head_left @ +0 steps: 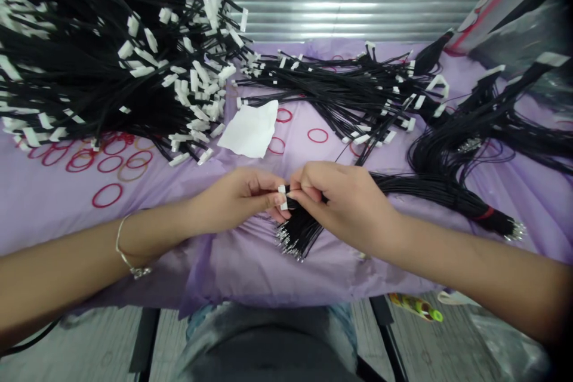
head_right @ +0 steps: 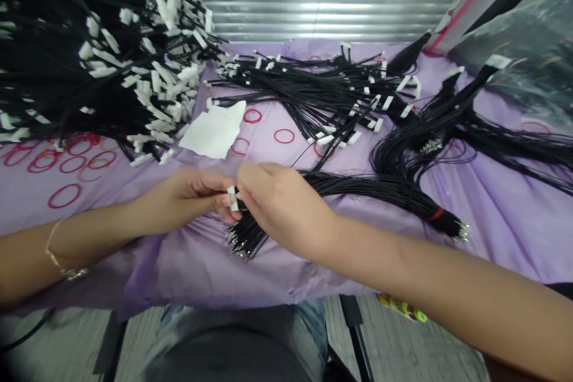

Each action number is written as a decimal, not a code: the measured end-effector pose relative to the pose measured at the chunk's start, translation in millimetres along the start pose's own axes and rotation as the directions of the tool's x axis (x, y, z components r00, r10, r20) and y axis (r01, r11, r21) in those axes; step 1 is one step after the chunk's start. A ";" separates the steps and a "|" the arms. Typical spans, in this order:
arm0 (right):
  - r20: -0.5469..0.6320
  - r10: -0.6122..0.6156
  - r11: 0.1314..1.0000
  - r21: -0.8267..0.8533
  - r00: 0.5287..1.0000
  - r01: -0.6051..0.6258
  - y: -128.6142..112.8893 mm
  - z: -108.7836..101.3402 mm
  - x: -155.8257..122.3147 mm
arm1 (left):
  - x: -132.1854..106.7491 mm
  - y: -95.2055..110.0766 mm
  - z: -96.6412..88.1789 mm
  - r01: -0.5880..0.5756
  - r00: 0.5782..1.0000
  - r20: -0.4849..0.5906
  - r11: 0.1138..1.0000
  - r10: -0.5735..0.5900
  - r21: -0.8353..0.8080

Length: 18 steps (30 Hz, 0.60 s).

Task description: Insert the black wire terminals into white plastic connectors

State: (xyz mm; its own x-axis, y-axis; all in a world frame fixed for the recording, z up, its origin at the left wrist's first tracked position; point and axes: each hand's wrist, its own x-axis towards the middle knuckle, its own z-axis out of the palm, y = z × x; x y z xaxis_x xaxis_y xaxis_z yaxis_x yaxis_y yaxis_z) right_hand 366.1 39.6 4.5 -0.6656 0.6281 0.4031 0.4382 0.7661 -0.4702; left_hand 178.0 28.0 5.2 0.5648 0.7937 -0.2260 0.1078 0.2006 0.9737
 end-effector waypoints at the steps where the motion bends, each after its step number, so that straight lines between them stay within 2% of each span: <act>1: 0.001 -0.009 1.000 -0.026 1.000 0.009 0.5 0.6 -0.4 | 0.1 0.5 0.5 0.009 1.000 -0.003 1.000 -0.009 -0.001; 4: -0.003 0.000 0.994 -0.113 1.000 0.000 2.1 -1.3 0.3 | 0.9 0.5 2.1 0.035 0.998 -0.050 0.999 -0.037 -0.041; 7: 0.005 -0.071 0.983 -0.172 0.997 0.071 2.6 -10.4 2.4 | 2.5 -1.9 3.0 -0.006 0.990 -0.144 0.990 -0.015 -0.141; 10: 0.083 -0.166 0.953 -0.242 0.983 0.182 2.8 -19.2 3.0 | 4.0 -3.6 3.6 -0.042 0.976 -0.218 0.976 -0.006 -0.216; 12: 0.187 -0.186 0.935 -0.269 0.965 0.233 4.1 -20.6 2.4 | 4.5 -3.6 4.2 -0.041 0.972 -0.235 0.973 -0.014 -0.229; 15: 0.333 -0.163 0.955 -0.183 0.929 0.233 6.6 -17.6 2.3 | 4.3 -3.2 4.7 -0.042 0.963 -0.270 0.970 -0.025 -0.238; 18: 0.331 -0.145 0.986 -0.026 0.932 0.163 5.7 -17.2 4.5 | 3.2 -3.7 4.2 -0.041 0.957 -0.287 0.966 -0.036 -0.255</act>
State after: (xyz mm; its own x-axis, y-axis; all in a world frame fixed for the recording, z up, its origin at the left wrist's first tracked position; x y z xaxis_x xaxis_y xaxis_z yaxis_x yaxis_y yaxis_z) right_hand 376.0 49.1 17.2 -0.8842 0.4292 0.1844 0.3394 0.8615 -0.3776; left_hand 182.9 27.4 0.9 0.3018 0.9175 -0.2590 -0.1277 0.3081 0.9427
